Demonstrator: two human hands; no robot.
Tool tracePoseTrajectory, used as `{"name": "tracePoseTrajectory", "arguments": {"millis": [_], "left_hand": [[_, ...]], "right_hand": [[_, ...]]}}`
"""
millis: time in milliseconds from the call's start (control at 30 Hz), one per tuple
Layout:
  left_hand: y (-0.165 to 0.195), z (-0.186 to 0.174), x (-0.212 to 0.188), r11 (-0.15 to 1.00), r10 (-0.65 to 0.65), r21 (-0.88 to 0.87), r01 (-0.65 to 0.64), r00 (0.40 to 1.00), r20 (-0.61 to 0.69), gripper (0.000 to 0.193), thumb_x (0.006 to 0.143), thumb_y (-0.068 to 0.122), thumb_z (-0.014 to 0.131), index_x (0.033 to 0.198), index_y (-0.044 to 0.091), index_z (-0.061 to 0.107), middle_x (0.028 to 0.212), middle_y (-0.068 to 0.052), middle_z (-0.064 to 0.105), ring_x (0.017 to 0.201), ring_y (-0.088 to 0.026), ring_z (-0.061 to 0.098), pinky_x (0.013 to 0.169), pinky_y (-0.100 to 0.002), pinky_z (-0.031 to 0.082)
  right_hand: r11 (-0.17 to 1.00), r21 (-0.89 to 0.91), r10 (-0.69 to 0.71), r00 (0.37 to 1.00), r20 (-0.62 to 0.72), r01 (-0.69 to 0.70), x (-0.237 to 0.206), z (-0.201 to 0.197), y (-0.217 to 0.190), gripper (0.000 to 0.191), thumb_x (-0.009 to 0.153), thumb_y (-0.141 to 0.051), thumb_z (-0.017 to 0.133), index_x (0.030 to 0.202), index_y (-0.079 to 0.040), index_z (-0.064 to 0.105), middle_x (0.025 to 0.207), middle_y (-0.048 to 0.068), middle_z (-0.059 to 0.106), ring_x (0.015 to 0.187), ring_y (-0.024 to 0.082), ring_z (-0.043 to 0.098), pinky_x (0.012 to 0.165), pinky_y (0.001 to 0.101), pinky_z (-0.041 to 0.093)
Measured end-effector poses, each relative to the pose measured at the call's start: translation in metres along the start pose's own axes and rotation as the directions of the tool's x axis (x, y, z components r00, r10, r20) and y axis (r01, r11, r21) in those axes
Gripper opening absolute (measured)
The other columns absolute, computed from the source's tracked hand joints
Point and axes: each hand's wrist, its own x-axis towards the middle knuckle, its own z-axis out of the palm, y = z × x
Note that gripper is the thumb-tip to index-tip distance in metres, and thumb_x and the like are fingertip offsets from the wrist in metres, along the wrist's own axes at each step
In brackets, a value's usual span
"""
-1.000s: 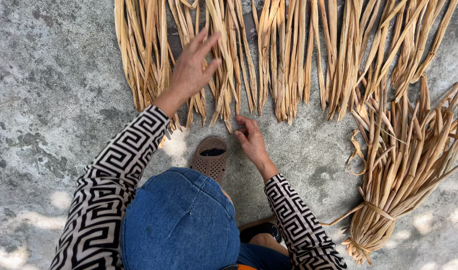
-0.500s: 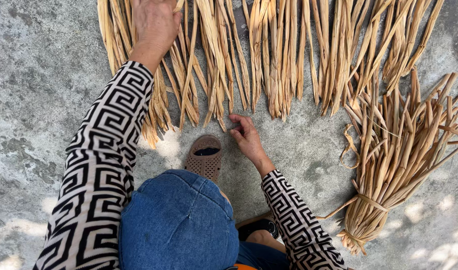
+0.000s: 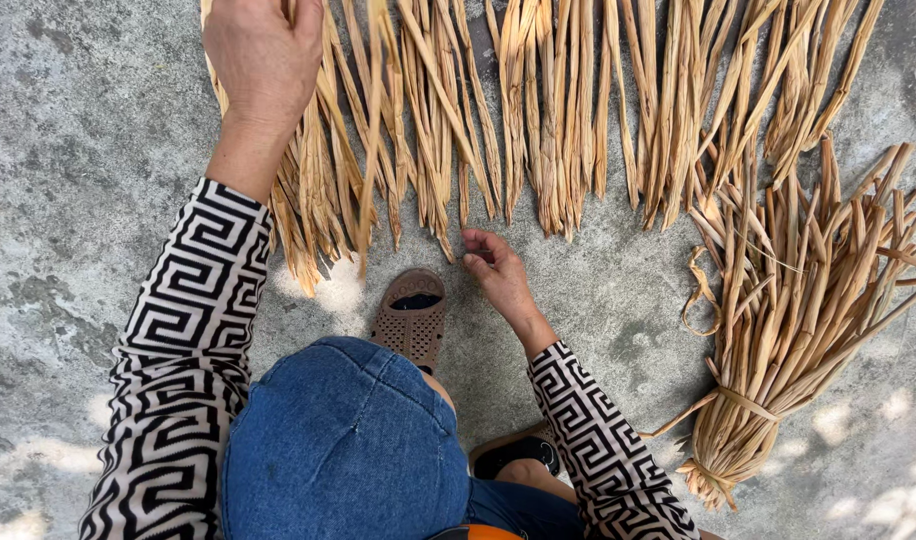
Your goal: The person carries a bundle of sticks, places it on the ground, and unties it. They then spread the sticks out on the concrete floor and arrange them into neat rows.
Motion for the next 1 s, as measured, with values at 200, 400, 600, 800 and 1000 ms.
{"name": "tracePoseTrajectory", "arguments": {"millis": [200,400,600,800,1000], "left_hand": [[-0.002,-0.008,0.013,0.850,-0.278,-0.501,0.165,0.947,-0.159,0.041,0.113,0.013,0.066,0.074,0.008,0.057,0.061,0.001,0.050,0.049,-0.009,0.046,0.046,-0.022,0.038],[0.066,-0.048,0.026,0.598,-0.041,-0.798,-0.074,0.992,-0.123,0.039,0.117,0.005,0.062,0.078,0.004,0.062,0.068,-0.004,0.060,0.049,-0.011,0.052,0.047,-0.024,0.042],[0.161,-0.104,0.025,0.189,0.049,-0.963,0.190,0.978,0.203,0.023,0.117,0.021,0.055,0.105,0.004,0.064,0.085,-0.005,0.067,0.056,-0.009,0.061,0.046,-0.018,0.047],[0.153,-0.049,0.048,0.453,0.157,-0.874,0.177,0.949,0.274,0.032,0.115,0.028,0.056,0.104,0.001,0.066,0.081,-0.008,0.064,0.062,-0.015,0.061,0.053,-0.025,0.053],[0.076,0.039,0.023,0.883,-0.272,-0.152,0.444,0.748,0.606,0.045,0.110,0.038,0.060,0.099,-0.004,0.069,0.079,-0.016,0.060,0.066,-0.025,0.056,0.059,-0.034,0.056]], "right_hand": [[0.979,0.174,-0.097,0.994,-0.050,0.105,-0.010,-0.007,-0.023,0.036,0.100,-0.011,0.063,0.136,-0.009,0.062,0.124,0.008,0.069,0.111,0.019,0.066,0.099,0.0325,0.057],[0.924,-0.075,-0.382,0.916,-0.122,0.376,-0.037,-0.005,-0.073,0.069,0.098,-0.031,0.066,0.156,-0.012,0.035,0.151,0.014,0.048,0.133,0.025,0.053,0.106,0.0440,0.052],[0.854,-0.115,-0.511,0.860,-0.005,0.507,-0.042,0.008,-0.106,0.088,0.091,-0.038,0.071,0.157,-0.001,0.025,0.155,0.026,0.031,0.142,0.038,0.033,0.110,0.0531,0.036],[0.890,0.288,-0.344,0.935,-0.082,0.353,-0.015,-0.002,-0.092,0.027,0.108,-0.024,0.054,0.121,-0.006,0.068,0.102,0.009,0.075,0.093,0.020,0.072,0.086,0.0337,0.063],[0.869,0.437,-0.126,0.957,-0.261,0.234,0.037,-0.025,-0.058,0.026,0.104,-0.014,0.057,0.126,-0.004,0.064,0.101,0.007,0.072,0.083,0.011,0.070,0.072,0.0253,0.063]]}}
